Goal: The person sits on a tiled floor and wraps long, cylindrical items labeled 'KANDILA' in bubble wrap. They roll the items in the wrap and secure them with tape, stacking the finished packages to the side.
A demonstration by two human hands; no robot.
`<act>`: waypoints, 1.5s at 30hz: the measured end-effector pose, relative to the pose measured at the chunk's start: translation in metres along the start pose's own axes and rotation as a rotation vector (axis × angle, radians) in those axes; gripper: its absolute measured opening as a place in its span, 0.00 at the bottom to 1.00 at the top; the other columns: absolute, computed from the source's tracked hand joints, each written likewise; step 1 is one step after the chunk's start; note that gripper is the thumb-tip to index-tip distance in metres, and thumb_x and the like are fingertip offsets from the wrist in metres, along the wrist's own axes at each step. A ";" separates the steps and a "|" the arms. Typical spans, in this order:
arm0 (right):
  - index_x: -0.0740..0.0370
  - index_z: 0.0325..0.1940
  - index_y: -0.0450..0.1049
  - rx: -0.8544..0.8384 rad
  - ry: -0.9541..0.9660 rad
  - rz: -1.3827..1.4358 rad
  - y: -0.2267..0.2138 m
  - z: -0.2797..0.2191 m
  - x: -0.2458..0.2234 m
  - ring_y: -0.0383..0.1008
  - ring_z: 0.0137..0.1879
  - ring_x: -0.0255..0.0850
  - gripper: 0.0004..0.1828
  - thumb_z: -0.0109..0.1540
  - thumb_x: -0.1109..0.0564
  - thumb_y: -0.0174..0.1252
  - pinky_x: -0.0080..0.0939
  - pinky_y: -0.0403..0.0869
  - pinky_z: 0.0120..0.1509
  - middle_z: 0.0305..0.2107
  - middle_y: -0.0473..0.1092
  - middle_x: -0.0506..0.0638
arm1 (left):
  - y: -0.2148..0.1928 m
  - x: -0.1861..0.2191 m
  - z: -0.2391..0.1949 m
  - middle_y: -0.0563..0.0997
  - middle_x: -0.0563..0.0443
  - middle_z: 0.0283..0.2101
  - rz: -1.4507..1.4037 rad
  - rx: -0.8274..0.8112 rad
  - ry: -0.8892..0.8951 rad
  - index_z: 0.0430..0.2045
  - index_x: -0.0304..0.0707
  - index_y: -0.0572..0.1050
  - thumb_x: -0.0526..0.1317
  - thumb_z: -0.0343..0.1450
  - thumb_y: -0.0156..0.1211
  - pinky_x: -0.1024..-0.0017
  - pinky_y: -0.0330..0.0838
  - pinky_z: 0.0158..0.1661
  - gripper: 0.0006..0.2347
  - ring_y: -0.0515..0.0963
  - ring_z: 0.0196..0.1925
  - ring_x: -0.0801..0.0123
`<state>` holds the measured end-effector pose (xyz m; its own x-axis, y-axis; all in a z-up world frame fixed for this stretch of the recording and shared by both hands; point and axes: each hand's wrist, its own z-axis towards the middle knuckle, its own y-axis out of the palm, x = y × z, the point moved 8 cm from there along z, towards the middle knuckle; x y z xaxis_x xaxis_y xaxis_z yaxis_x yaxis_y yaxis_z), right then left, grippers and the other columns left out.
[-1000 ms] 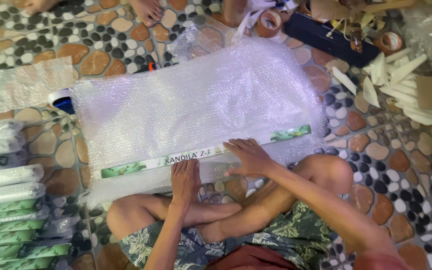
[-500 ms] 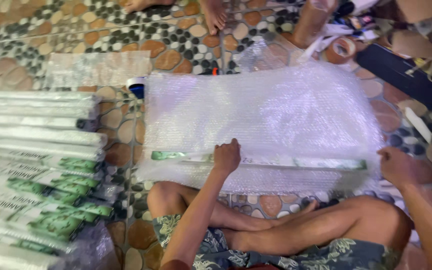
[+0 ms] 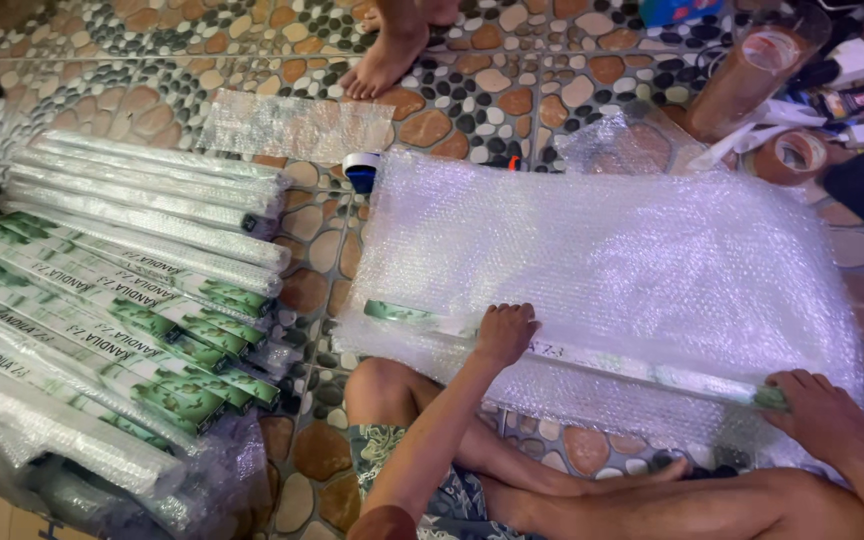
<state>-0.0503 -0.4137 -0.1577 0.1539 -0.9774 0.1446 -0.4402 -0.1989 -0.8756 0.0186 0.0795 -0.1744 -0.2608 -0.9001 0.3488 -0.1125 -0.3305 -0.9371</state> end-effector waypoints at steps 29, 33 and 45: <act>0.40 0.60 0.81 -0.022 0.211 0.347 0.005 -0.005 0.012 0.76 0.67 0.47 0.39 0.47 0.30 0.75 0.46 0.71 0.71 0.57 0.76 0.48 | -0.088 -0.038 -0.056 0.80 0.39 0.47 -0.026 0.218 0.011 0.47 0.36 0.77 0.61 0.73 0.56 0.53 0.69 0.51 0.25 0.77 0.49 0.49; 0.47 0.60 0.84 -0.107 0.256 0.557 -0.001 -0.016 0.009 0.77 0.64 0.46 0.40 0.45 0.36 0.79 0.45 0.70 0.68 0.55 0.79 0.51 | -0.050 -0.012 -0.055 0.79 0.42 0.42 0.072 0.065 0.073 0.38 0.37 0.80 0.75 0.69 0.48 0.54 0.64 0.49 0.35 0.75 0.46 0.48; 0.53 0.57 0.83 -0.059 0.468 0.778 -0.011 -0.015 0.025 0.77 0.63 0.60 0.48 0.47 0.17 0.71 0.56 0.71 0.69 0.51 0.81 0.63 | -0.032 -0.038 -0.022 0.78 0.48 0.26 0.055 0.179 0.099 0.19 0.47 0.79 0.74 0.67 0.54 0.53 0.69 0.49 0.29 0.81 0.37 0.55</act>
<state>-0.0547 -0.4372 -0.1381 -0.5749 -0.7636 -0.2939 -0.3163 0.5387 -0.7809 0.0113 0.1303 -0.1573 -0.3556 -0.8888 0.2890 0.0746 -0.3352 -0.9392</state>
